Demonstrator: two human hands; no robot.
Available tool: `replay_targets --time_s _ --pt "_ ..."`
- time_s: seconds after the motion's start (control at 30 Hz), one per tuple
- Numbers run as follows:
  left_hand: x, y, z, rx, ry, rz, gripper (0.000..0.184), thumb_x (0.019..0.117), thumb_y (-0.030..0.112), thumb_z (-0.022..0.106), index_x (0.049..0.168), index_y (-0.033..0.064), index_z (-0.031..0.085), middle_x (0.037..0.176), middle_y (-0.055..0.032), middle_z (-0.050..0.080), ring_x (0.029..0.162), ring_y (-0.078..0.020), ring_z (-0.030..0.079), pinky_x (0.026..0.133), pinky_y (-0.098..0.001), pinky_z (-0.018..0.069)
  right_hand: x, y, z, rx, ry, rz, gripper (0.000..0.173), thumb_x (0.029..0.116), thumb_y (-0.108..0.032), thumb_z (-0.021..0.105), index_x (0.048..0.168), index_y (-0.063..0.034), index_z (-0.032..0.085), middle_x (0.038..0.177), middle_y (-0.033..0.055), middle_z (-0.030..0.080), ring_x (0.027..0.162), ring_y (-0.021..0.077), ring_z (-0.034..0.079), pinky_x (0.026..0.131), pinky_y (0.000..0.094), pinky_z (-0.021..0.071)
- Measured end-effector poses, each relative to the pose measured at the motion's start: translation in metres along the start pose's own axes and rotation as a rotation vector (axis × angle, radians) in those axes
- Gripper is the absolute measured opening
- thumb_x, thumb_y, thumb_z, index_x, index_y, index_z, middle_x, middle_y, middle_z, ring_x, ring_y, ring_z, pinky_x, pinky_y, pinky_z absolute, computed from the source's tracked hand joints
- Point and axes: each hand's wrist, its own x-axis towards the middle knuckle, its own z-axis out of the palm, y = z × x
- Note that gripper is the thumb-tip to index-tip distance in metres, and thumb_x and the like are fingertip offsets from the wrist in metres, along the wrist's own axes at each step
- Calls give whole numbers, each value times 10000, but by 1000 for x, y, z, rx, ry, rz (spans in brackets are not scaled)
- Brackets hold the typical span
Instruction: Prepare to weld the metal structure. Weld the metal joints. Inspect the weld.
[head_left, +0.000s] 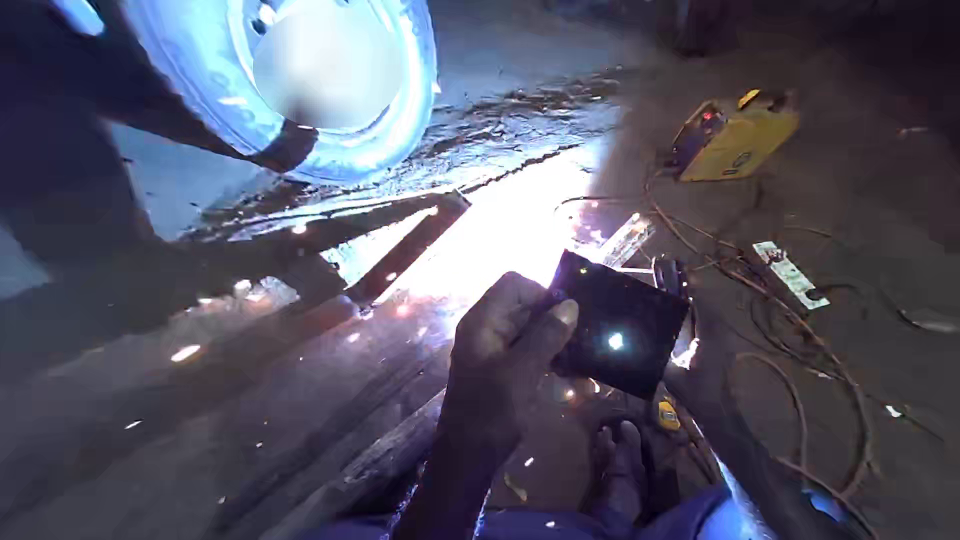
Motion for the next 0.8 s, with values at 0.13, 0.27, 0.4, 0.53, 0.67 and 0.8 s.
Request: replay_targets --time_s 0.13,0.27,0.4,0.53,0.67,0.8 --pt "4 -1 4 -38 49 42 144 1052 160 545 1087 43 621 881 -115 706 656 -223 714 548 -367 640 8 17 13 249 124 -278 891 809 -197 773 1571 -69 330 1473 150 518 1283 246 567 1066 474 497" --pt "12 -7 1 -207 260 135 115 1034 106 557 1096 12 579 920 -165 677 689 -264 714 568 -430 648 17 38 14 294 285 -367 936 843 -396 814 1586 -139 306 1308 141 598 1000 205 664 813 432 605" --pt "11 -3 -4 -266 349 137 220 1048 131 539 1259 71 563 1060 -135 671 745 -230 721 587 -392 648 16 39 11 306 269 -329 939 850 -350 813 1594 -144 279 1248 142 603 879 207 655 708 411 599" --pt "11 -2 -3 -274 358 182 283 1056 108 518 1338 86 530 1177 -136 643 820 -247 728 626 -405 655 17 40 13 274 238 -298 941 849 -390 797 1596 -132 286 1306 162 598 905 219 669 715 435 605" --pt "13 -3 -3 -287 381 180 379 1050 62 499 1426 106 491 1234 -164 636 853 -287 734 645 -441 656 19 42 15 255 249 -297 942 846 -403 795 1600 -156 286 1312 159 595 896 208 664 713 429 597" --pt "14 -3 -3 -279 425 180 483 1042 39 503 1507 160 449 1276 -151 619 896 -281 727 674 -441 654 21 43 18 271 244 -301 930 835 -385 798 1592 -162 306 1346 156 575 905 206 661 719 428 596"
